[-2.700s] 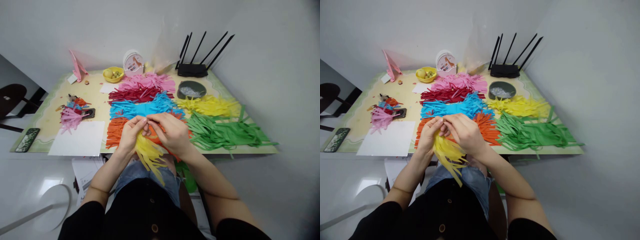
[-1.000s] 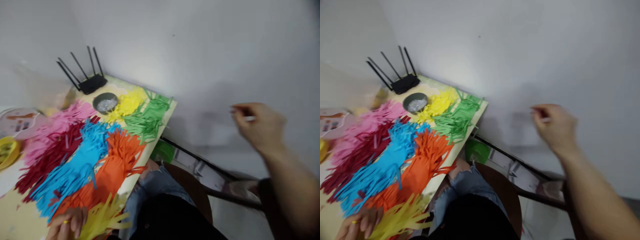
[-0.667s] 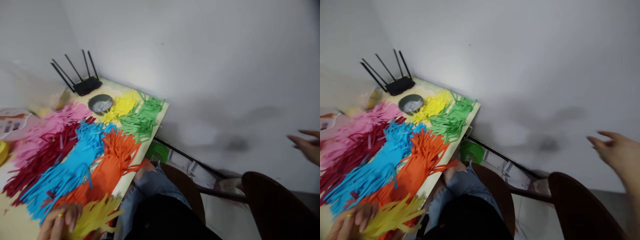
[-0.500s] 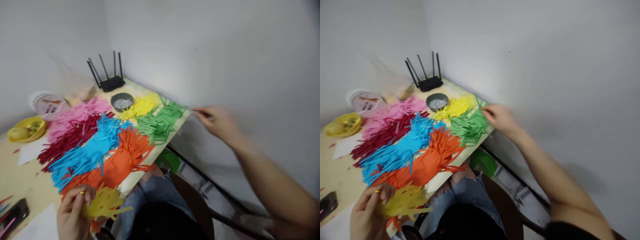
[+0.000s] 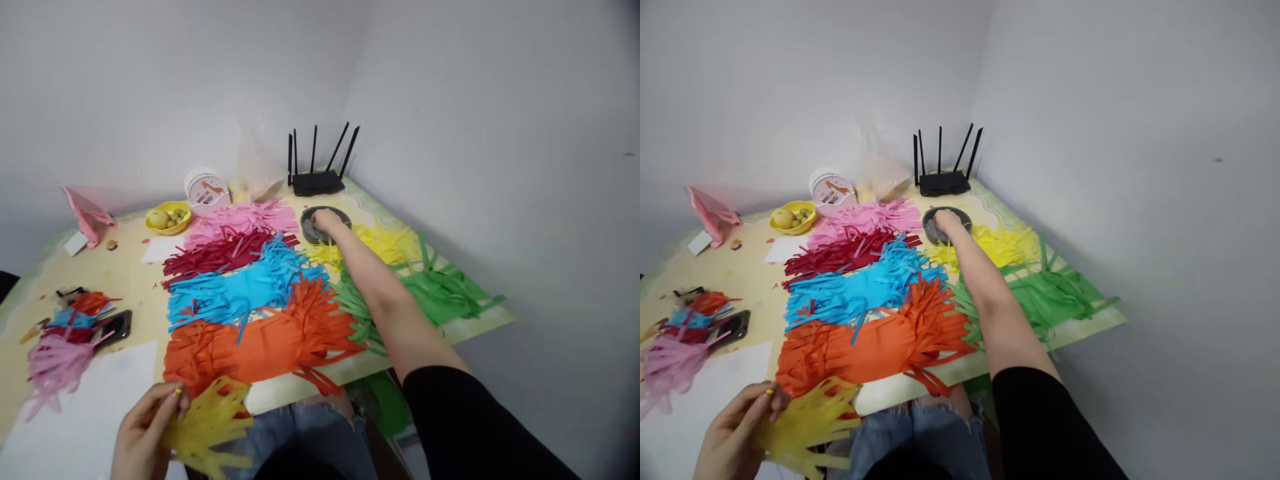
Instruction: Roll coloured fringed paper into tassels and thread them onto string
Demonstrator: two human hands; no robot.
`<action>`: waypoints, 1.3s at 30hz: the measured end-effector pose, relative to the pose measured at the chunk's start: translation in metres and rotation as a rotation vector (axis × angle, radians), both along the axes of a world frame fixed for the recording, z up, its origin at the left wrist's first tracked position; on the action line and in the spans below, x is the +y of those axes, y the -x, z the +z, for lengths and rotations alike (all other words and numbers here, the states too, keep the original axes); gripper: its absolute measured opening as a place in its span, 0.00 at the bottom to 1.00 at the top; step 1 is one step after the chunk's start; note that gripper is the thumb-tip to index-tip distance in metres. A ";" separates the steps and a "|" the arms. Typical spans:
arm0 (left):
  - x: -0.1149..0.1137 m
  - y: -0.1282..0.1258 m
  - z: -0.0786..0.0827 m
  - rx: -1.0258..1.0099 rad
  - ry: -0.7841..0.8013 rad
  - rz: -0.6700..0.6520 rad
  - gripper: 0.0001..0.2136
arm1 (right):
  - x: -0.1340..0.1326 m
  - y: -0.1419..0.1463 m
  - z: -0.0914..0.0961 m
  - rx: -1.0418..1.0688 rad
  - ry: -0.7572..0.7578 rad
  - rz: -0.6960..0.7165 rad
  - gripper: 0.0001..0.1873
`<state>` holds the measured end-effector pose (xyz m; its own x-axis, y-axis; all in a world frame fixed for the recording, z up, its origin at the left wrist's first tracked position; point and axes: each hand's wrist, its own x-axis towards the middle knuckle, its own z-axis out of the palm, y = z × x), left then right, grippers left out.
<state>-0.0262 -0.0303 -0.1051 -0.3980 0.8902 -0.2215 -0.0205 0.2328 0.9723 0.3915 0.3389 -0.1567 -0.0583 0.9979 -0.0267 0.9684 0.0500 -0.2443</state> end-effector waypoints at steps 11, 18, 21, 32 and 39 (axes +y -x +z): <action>0.050 -0.049 0.018 -0.055 -0.094 -0.314 0.15 | -0.035 -0.031 0.010 0.561 -0.116 -0.201 0.14; 0.066 -0.072 0.019 -0.008 -0.236 -0.318 0.15 | -0.092 0.024 0.044 1.071 -0.287 -0.131 0.17; 0.069 -0.088 0.027 0.001 -0.365 -0.303 0.14 | -0.150 0.083 0.053 1.275 -0.219 0.058 0.25; 0.032 -0.103 0.049 0.091 -0.560 -0.385 0.10 | -0.296 0.161 0.079 1.711 0.095 0.421 0.18; 0.012 -0.090 0.043 0.453 -0.679 -0.337 0.05 | -0.316 0.172 0.086 1.606 0.026 0.349 0.19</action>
<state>0.0640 -0.0185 -0.0621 -0.0122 0.8580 0.5136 0.3659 -0.4742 0.8008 0.2194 0.0233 -0.0711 -0.2498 0.9316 0.2641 -0.3191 0.1783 -0.9308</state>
